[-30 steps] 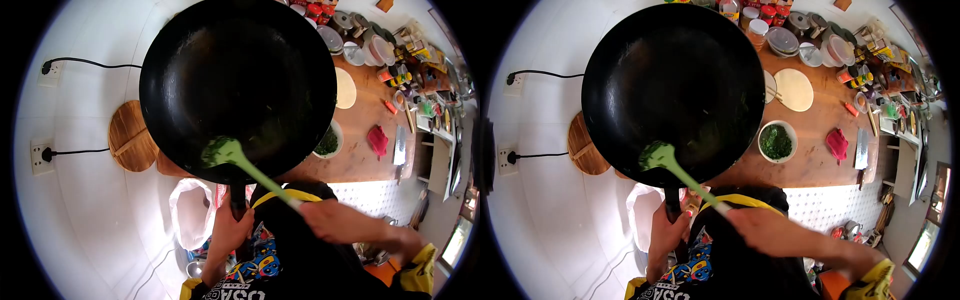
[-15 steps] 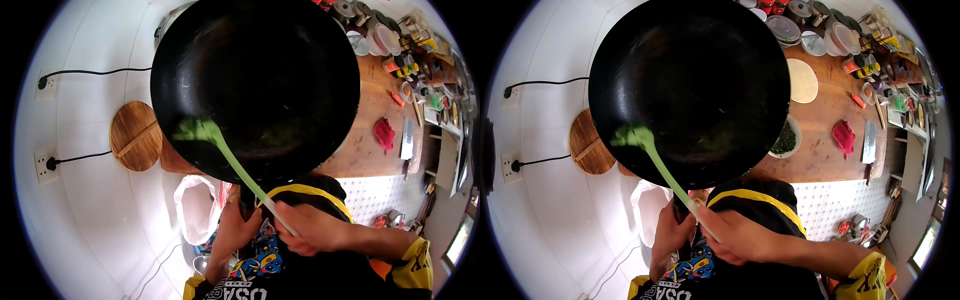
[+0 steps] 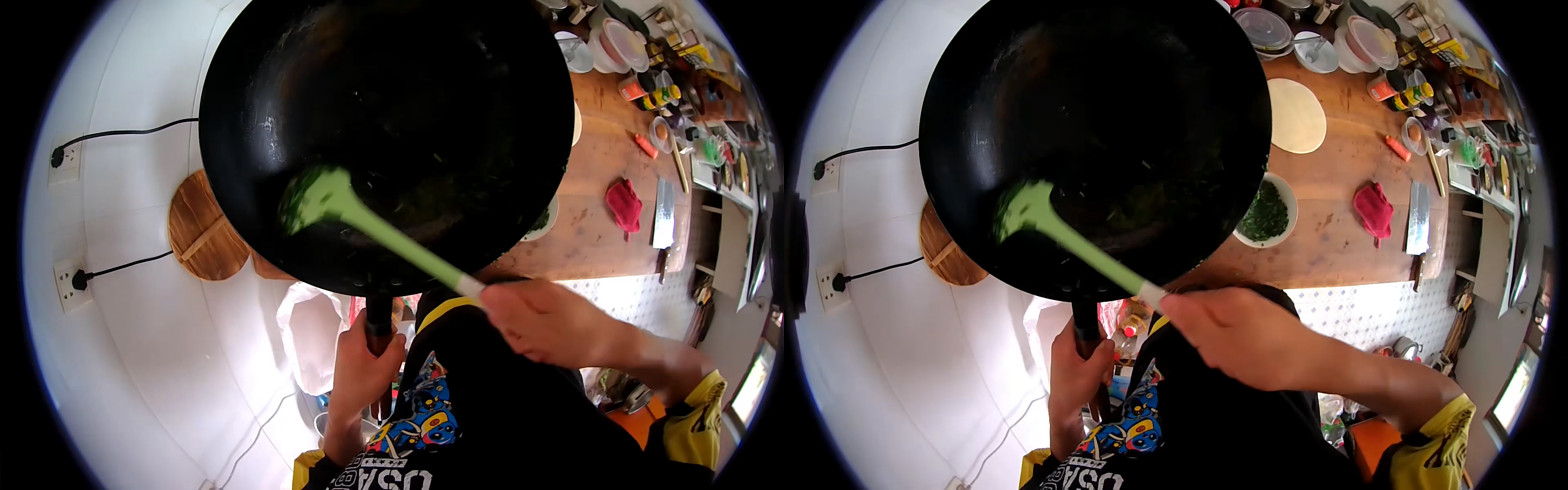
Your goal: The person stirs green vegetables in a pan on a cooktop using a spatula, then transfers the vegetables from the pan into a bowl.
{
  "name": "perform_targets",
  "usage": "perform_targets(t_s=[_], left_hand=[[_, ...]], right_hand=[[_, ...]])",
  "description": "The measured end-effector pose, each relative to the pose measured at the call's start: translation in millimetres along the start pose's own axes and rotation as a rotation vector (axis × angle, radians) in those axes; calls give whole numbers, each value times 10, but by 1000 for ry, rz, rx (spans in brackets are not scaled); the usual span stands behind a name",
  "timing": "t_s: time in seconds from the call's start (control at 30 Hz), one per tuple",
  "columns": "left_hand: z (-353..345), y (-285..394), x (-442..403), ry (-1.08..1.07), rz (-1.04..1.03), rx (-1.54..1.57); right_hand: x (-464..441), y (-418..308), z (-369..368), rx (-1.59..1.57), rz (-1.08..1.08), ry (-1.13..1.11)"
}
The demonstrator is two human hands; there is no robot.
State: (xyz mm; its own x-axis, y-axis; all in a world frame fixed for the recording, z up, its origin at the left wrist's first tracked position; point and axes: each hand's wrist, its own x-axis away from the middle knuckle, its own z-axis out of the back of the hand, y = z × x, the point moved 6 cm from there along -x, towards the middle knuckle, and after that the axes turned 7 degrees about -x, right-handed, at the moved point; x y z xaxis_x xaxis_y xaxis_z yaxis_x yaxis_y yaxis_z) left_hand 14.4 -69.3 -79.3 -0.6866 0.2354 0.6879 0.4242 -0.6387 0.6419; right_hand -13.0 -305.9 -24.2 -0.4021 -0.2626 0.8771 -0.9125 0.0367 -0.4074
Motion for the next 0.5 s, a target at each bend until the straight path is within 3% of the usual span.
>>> perform_targets(t_s=[0.07,0.2,0.3,0.4,0.5], left_hand=[[-14,49,12,11,-35,-57],[-6,79,42,-1,65,103],[11,83,74,49,114,146],[10,-89,69,71,89,206],[20,-50,88,139,55,216]], right_hand=[[-16,-3,-45,214,136,-7],[308,141,367,615,88,131],[476,140,568,680,118,226],[258,149,356,476,136,97],[45,147,-25,410,416,-23]])
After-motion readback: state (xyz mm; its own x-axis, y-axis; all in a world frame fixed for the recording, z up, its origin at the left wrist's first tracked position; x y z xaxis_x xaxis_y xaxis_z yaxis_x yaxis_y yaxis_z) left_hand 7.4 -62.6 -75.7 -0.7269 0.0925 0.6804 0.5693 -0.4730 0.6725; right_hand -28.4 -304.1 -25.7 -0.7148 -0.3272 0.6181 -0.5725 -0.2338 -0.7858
